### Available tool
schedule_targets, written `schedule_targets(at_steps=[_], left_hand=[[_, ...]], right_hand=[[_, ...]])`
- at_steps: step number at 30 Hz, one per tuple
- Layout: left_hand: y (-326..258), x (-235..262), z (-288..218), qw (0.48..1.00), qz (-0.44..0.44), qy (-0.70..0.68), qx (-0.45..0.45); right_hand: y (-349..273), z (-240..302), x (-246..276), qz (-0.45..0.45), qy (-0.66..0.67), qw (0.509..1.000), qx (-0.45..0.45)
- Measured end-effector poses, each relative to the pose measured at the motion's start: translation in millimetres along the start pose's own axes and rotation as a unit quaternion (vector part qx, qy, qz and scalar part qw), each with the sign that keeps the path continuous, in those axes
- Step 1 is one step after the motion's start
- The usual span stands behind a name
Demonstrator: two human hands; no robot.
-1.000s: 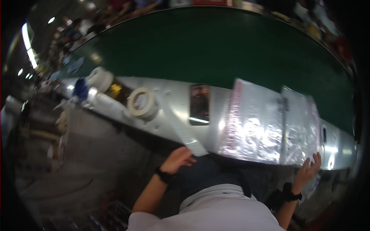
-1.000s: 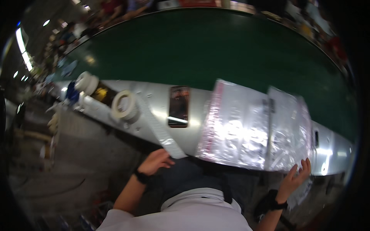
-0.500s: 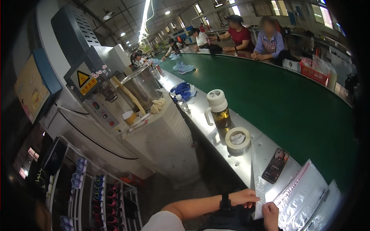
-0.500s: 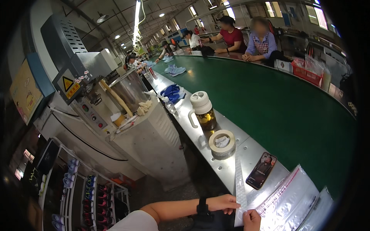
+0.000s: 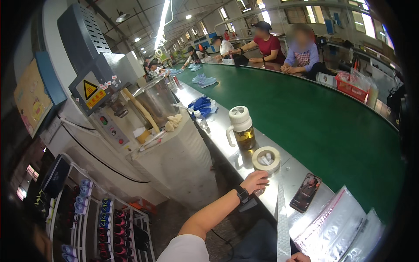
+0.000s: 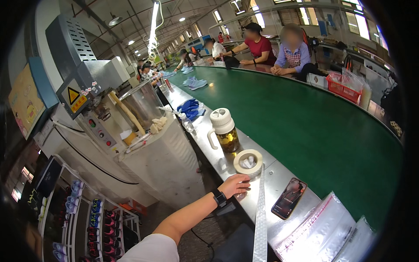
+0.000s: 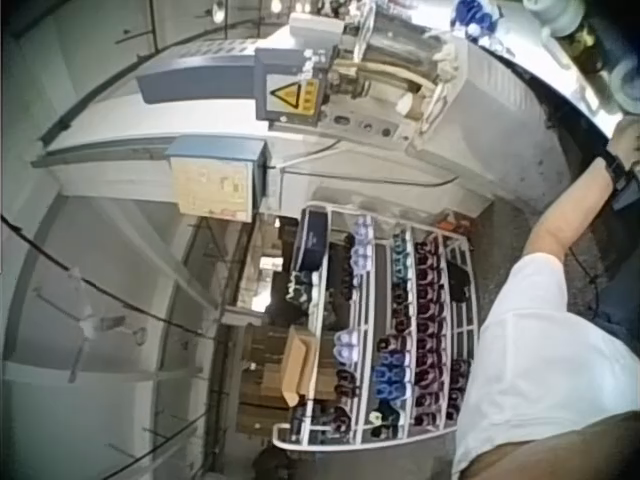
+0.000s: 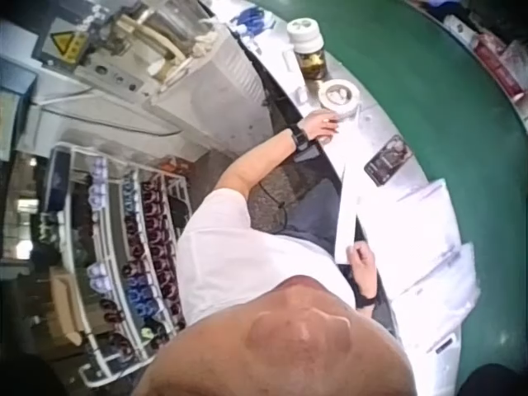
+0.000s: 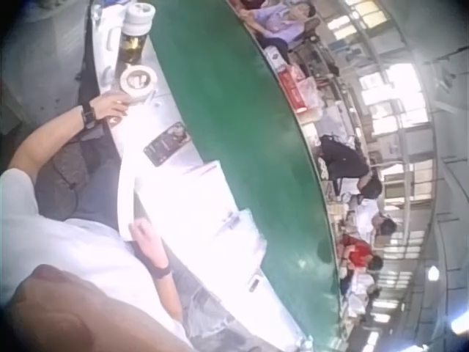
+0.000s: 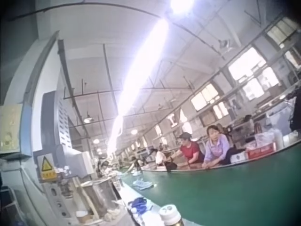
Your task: The recorder is labeling and packing pairs of light blue athletic shoes into plastic bags at a factory workstation.
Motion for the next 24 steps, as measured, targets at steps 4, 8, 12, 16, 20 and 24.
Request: schedule_targets(at_steps=[4, 8, 12, 16, 20, 24], left_hand=[[-25, 15, 17, 0.997, 0.0, 0.082, -0.012], [-101, -10, 50, 0.944, 0.133, 0.301, 0.029], [-179, -60, 95, 0.892, 0.33, 0.302, 0.059], [-202, -82, 117, 0.93, 0.285, 0.219, 0.072], [-203, -86, 129, 0.949, 0.247, 0.184, 0.07], [-206, -86, 148, 0.933, 0.273, 0.222, 0.078]], right_hand=[[-6, 13, -8, 0.04, 0.011, 0.999, 0.027], [7, 14, -12, -0.02, 0.008, 1.0, 0.009], [22, 30, -23, -0.077, 0.006, 0.987, 0.14], [28, 43, -33, -0.028, -0.065, 0.991, 0.118], [27, 29, -30, -0.058, -0.043, 0.991, 0.114], [27, 9, -28, -0.069, -0.049, 0.995, 0.059]])
Point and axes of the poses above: each hand's wrist, its own y-axis towards the middle knuckle, its own x-axis out of the back of the hand, z = x × y, the point moved 7 cm from there along y, towards the middle knuckle, and after that the axes turned 9 degrees about -z, right-handed, at the moved point
